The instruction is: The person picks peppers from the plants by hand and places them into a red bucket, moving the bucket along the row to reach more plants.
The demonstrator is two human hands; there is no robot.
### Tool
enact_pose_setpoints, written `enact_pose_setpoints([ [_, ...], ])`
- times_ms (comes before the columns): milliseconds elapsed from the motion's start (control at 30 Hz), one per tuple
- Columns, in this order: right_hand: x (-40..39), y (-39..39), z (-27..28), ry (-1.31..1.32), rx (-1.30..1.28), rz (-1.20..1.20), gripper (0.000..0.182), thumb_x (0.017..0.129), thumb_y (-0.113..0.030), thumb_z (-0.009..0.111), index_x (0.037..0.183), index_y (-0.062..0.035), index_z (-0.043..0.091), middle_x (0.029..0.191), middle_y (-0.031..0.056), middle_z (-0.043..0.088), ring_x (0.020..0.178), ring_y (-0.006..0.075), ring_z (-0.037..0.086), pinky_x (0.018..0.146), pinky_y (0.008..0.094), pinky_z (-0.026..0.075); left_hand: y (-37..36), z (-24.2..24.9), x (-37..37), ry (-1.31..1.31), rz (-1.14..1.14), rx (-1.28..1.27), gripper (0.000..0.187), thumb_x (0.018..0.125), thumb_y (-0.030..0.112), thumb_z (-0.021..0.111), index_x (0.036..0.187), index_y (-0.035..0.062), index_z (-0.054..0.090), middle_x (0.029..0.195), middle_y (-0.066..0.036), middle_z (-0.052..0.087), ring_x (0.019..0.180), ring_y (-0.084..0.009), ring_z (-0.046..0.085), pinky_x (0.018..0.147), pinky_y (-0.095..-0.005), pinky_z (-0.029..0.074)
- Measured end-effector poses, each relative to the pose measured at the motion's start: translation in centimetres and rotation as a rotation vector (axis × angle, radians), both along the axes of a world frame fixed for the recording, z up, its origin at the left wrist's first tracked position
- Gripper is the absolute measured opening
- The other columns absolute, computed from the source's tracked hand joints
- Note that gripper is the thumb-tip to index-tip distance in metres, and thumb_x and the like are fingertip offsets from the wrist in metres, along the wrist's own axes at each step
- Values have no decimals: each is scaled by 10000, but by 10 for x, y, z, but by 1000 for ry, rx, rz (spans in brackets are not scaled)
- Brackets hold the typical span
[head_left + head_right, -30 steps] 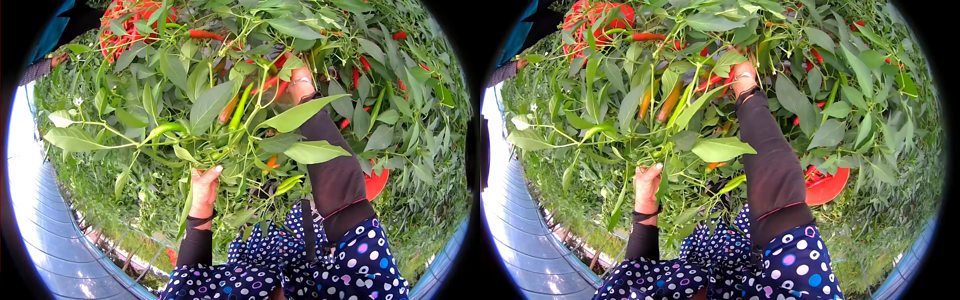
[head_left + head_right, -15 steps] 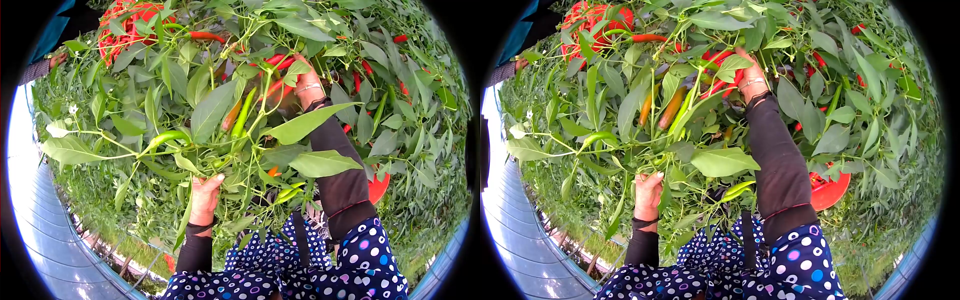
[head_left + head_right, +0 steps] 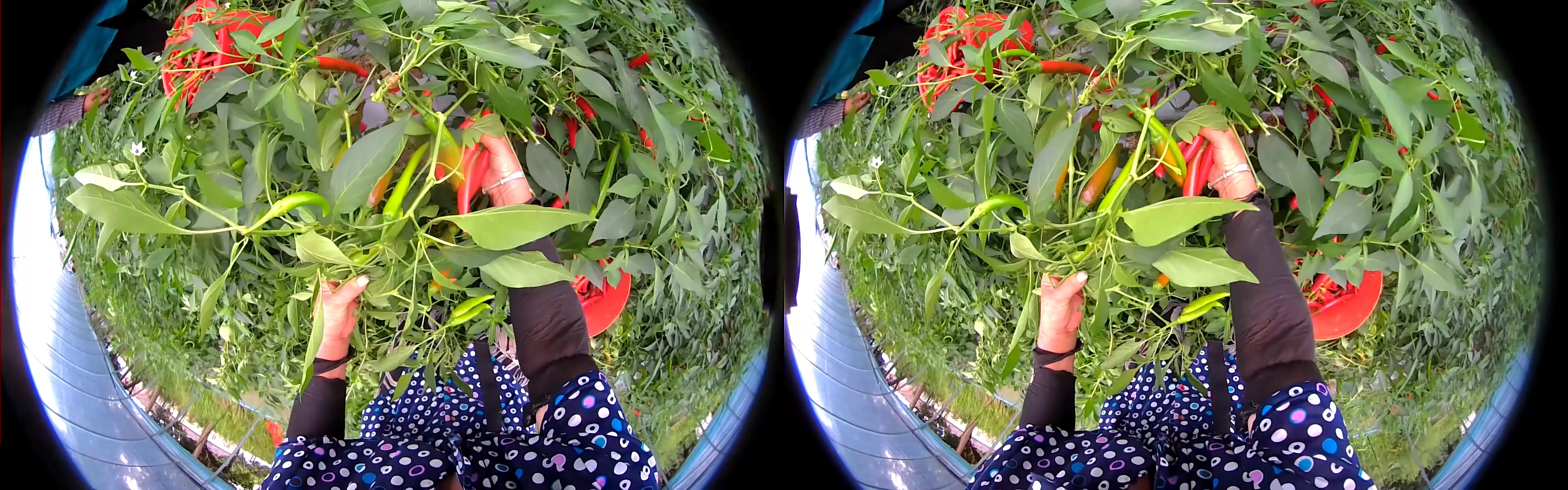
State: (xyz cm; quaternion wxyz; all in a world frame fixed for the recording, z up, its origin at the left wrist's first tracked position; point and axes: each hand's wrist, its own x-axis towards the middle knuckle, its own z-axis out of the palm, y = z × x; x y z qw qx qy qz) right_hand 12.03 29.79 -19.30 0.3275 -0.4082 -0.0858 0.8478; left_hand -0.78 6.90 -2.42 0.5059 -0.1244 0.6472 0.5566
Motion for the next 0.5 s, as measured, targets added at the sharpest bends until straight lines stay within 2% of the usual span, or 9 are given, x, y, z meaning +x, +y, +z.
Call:
enact_pose_setpoints([
  [33, 2, -3, 0, -36, 82, 52, 195, 736, -61, 546, 930, -43, 538, 840, 52, 583, 728, 185, 571, 666, 311, 459, 1, 1, 0, -10, -5, -8, 491, 677, -47, 612, 1136, 9, 447, 1042, -100, 565, 945, -207, 553, 852, -324, 433],
  [167, 7, -18, 33, -123, -70, 98, 251, 718, -90, 600, 957, -35, 547, 862, 26, 566, 771, 140, 525, 705, 270, 420, -9, -10, -3, 47, -5, 62, 517, 687, -35, 623, 1162, 38, 432, 1044, -92, 561, 937, -205, 555, 824, -322, 453],
  [233, 8, -25, 47, -115, -27, 2, 235, 719, -82, 604, 941, -30, 550, 864, 29, 567, 781, 138, 528, 711, 268, 418, -15, -13, -5, 9, -24, 37, 513, 687, -47, 616, 1159, 40, 436, 1050, -82, 560, 935, -194, 552, 823, -310, 448],
  [267, 14, -25, 47, -27, -16, 23, 226, 717, -71, 607, 932, -29, 553, 854, 30, 571, 767, 144, 543, 702, 280, 430, -12, -12, -5, 22, -30, 30, 506, 687, -53, 613, 1154, 39, 441, 1049, -79, 560, 929, -188, 552, 823, -303, 445],
  [300, 22, -25, 53, -49, -136, 74, 208, 724, -64, 588, 922, -23, 541, 838, 42, 567, 750, 143, 549, 702, 283, 438, -11, -10, -5, 36, -34, 21, 499, 687, -58, 610, 1148, 37, 446, 1048, -75, 561, 924, -182, 553, 823, -296, 443],
  [367, 29, -23, 97, -45, -34, 147, 196, 733, -57, 556, 922, -12, 529, 816, 49, 561, 737, 145, 549, 690, 279, 447, -13, -12, -4, 51, -4, 26, 487, 687, -70, 603, 1138, 36, 454, 1043, -73, 564, 926, -173, 551, 826, -287, 439],
  [400, 36, -32, 96, -112, -33, 78, 200, 735, -70, 539, 921, 2, 522, 781, 54, 557, 698, 145, 551, 657, 275, 456, -12, -11, -4, 56, 9, -16, 476, 686, -72, 603, 1129, 26, 457, 1049, -80, 560, 927, -174, 551, 825, -284, 439],
  [433, 35, -38, 105, -55, 19, 9, 207, 723, -88, 555, 903, 6, 518, 761, 58, 558, 655, 147, 555, 619, 275, 464, -11, -9, -5, 62, 22, -56, 465, 686, -74, 603, 1119, 17, 460, 1055, -87, 556, 927, -174, 551, 824, -282, 440],
  [500, 51, -42, 128, -126, -3, 130, 212, 715, -107, 575, 880, 11, 514, 758, 63, 560, 634, 137, 552, 605, 263, 460, -11, -6, -7, 41, -13, -73, 463, 694, -63, 608, 1122, -5, 440, 1058, -105, 551, 924, -182, 552, 827, -289, 440],
])
